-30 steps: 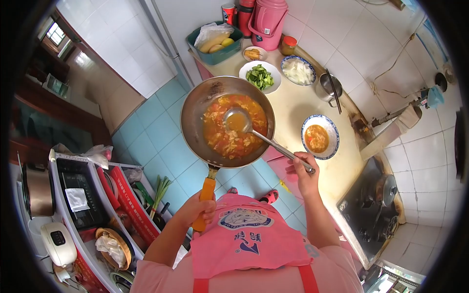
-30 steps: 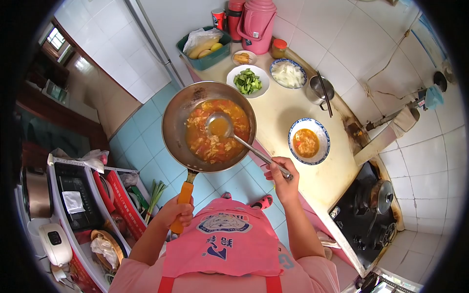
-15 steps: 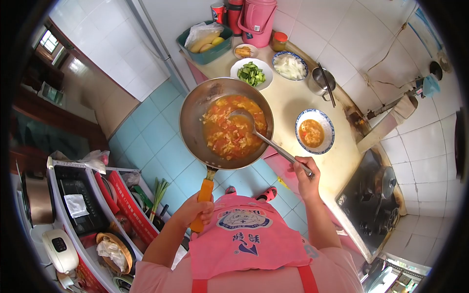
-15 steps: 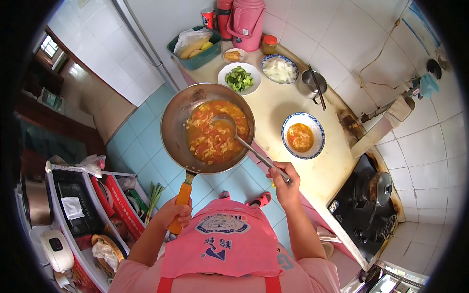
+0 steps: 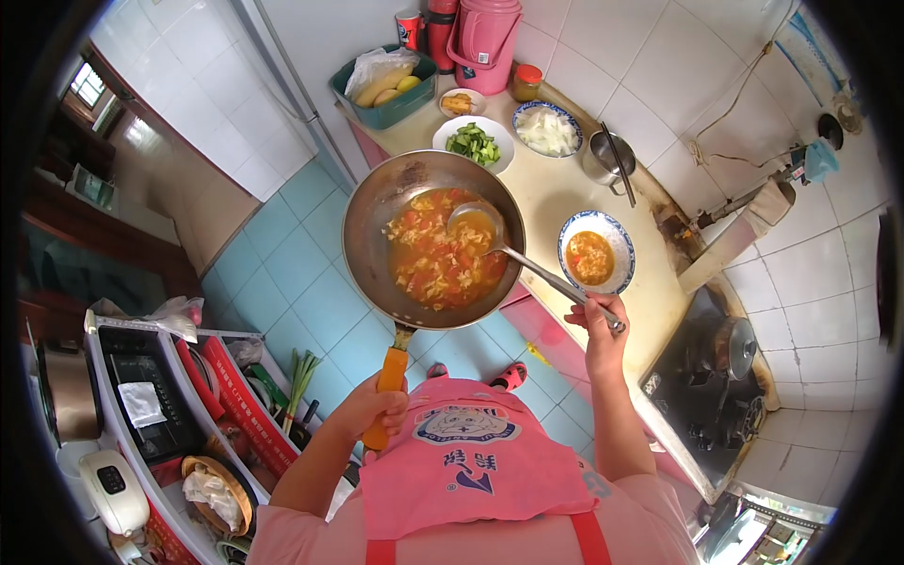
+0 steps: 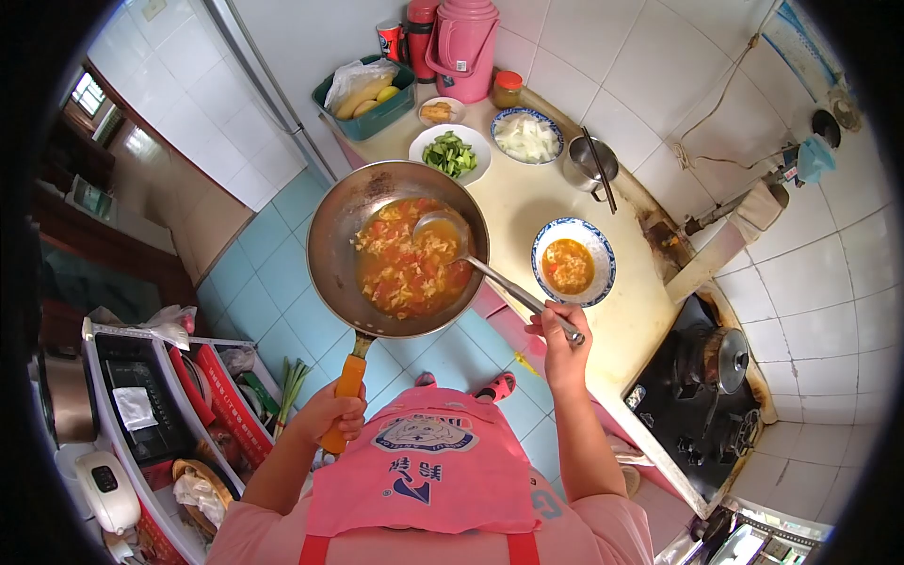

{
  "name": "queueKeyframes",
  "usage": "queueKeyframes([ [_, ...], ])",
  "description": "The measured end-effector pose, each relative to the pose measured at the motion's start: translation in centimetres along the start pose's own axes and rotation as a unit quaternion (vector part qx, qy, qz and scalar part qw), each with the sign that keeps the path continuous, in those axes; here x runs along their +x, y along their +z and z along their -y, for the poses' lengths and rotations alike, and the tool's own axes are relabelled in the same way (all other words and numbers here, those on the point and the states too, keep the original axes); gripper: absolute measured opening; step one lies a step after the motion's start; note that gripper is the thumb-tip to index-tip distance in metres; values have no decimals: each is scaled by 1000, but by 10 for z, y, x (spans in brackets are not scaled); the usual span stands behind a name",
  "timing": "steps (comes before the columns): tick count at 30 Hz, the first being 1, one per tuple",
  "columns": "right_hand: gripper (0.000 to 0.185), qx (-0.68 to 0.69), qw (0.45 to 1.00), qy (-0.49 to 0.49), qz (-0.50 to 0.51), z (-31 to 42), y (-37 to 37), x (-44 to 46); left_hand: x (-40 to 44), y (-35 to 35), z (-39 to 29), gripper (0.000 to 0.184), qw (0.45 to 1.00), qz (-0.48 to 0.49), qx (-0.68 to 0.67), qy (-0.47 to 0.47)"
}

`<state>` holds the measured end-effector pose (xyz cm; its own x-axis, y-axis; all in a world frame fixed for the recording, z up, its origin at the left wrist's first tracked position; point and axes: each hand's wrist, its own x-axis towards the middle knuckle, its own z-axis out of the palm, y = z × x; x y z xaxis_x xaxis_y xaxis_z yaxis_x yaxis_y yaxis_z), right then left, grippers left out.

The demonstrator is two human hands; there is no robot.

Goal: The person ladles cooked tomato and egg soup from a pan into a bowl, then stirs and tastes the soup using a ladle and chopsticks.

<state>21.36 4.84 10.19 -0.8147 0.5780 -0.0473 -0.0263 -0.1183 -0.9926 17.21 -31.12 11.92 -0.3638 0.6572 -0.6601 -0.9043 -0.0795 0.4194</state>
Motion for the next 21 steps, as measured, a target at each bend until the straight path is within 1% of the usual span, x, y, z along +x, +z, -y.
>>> queueKeyframes([
  [11, 26, -11, 1000, 5, -12, -1, -2, 7, 4, 0, -2, 20, 1000, 8, 7, 3],
  [16, 28, -27, 999, -22, -26, 6, 4, 8, 4, -3, 0, 20, 1000, 9, 1, -5],
  [21, 30, -20, 999, -21, -40, 11, 5, 8, 4, -2, -1, 19, 1000, 4, 21, -2],
])
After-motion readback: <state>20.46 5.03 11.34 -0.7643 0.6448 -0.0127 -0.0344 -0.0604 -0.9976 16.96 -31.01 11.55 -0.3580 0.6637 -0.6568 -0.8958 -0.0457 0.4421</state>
